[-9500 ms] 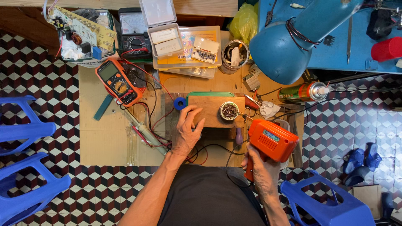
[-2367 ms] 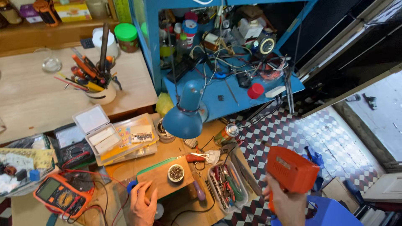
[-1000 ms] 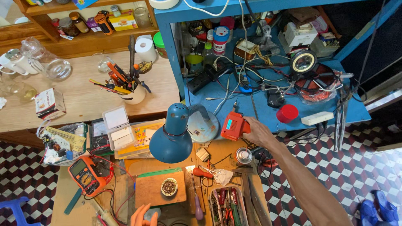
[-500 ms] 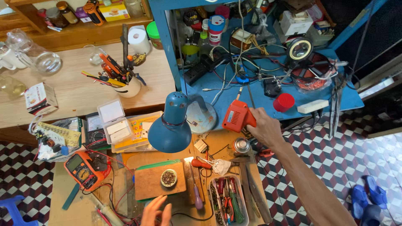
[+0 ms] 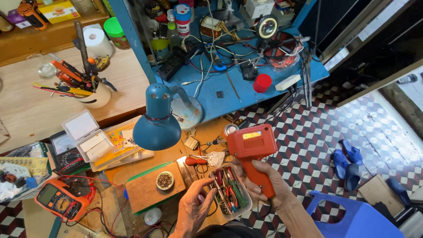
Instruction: The person uses a soldering iron to heat and work on small electronic components in a small container on a wooden block. They repeatedly apply heat to the components, then set the tool down and open a green plastic container.
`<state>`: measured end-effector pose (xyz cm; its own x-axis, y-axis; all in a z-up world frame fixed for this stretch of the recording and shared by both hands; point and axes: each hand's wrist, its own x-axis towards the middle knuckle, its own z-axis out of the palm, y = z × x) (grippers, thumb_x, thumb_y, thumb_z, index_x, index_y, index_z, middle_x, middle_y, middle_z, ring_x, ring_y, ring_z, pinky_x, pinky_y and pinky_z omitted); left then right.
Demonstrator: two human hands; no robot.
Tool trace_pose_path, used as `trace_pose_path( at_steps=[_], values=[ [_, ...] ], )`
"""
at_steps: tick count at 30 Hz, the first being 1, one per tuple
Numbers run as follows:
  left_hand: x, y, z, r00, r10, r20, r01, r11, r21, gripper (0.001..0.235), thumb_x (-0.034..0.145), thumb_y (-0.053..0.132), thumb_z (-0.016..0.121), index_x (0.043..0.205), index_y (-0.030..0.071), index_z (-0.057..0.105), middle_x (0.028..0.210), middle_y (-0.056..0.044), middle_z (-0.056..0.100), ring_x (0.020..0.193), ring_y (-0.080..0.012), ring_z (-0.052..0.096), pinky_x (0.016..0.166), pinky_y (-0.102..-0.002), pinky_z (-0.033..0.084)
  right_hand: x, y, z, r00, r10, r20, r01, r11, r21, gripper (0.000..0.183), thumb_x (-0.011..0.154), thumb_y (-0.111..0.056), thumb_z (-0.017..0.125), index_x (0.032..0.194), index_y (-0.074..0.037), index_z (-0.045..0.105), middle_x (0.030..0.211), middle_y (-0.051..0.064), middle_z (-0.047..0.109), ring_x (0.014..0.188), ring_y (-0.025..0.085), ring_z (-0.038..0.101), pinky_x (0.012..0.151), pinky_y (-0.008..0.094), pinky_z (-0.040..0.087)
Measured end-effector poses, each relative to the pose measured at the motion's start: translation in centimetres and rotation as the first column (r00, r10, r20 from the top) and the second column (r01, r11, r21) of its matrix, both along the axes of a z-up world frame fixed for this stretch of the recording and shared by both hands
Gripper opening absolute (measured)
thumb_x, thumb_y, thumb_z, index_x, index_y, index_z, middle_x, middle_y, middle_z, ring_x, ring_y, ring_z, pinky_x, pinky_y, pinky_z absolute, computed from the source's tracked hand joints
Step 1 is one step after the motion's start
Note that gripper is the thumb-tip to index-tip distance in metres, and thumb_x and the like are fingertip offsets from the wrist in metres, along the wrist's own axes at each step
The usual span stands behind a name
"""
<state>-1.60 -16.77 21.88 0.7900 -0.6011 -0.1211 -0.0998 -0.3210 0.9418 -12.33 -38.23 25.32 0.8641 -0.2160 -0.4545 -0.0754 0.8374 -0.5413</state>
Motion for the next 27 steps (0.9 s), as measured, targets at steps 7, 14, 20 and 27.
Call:
trace_pose_path(
  at_steps=[7,14,20,27],
  values=[
    [-1.2,2.5,-2.4,0.994,-0.056,-0.096,0.061,0.997,0.045,0.029,0.086,0.014,0.079,0.114,0.013,0.073,0.069,-0.003,0.059,0.055,-0.0078,0.051,0.050,-0.024,0.044,-0.4,3.5,1.2,0.999,-0.039,-0.030,0.039,0.999,-0.026,0.039,0.094,-0.018,0.063,0.121,0.009,0.055,0.086,0.014,0.066,0.048,0.008,0.054,0.036,0.021,0.044],
    [-1.4,3.5,-1.9,0.993,-0.116,-0.021,0.117,0.991,0.071,0.032,0.086,0.015,0.079,0.117,0.014,0.072,0.074,-0.002,0.062,0.058,-0.0093,0.056,0.050,-0.026,0.049,-0.1,4.9,1.9,0.966,0.062,-0.249,-0.172,0.876,-0.450,0.033,0.088,-0.016,0.066,0.113,0.005,0.060,0.077,0.012,0.068,0.043,0.012,0.056,0.034,0.026,0.048],
    [-1.1,3.8,-1.4,0.993,-0.117,-0.026,0.119,0.989,0.085,0.034,0.086,0.016,0.078,0.119,0.013,0.071,0.076,-0.002,0.061,0.059,-0.0104,0.056,0.050,-0.026,0.048,0.1,5.9,1.8,0.985,0.043,-0.169,-0.128,0.837,-0.533,0.034,0.086,-0.014,0.067,0.112,0.007,0.061,0.076,0.012,0.069,0.043,0.010,0.055,0.034,0.026,0.046],
    [-0.9,4.0,-1.7,0.991,-0.137,0.005,0.136,0.988,0.074,0.033,0.086,0.016,0.077,0.118,0.012,0.071,0.075,-0.002,0.060,0.060,-0.0100,0.057,0.050,-0.026,0.049,-0.3,5.2,1.2,0.965,0.105,-0.241,-0.228,0.789,-0.570,0.035,0.091,-0.017,0.066,0.116,0.007,0.062,0.078,0.015,0.067,0.042,0.009,0.053,0.035,0.024,0.047]
  ],
)
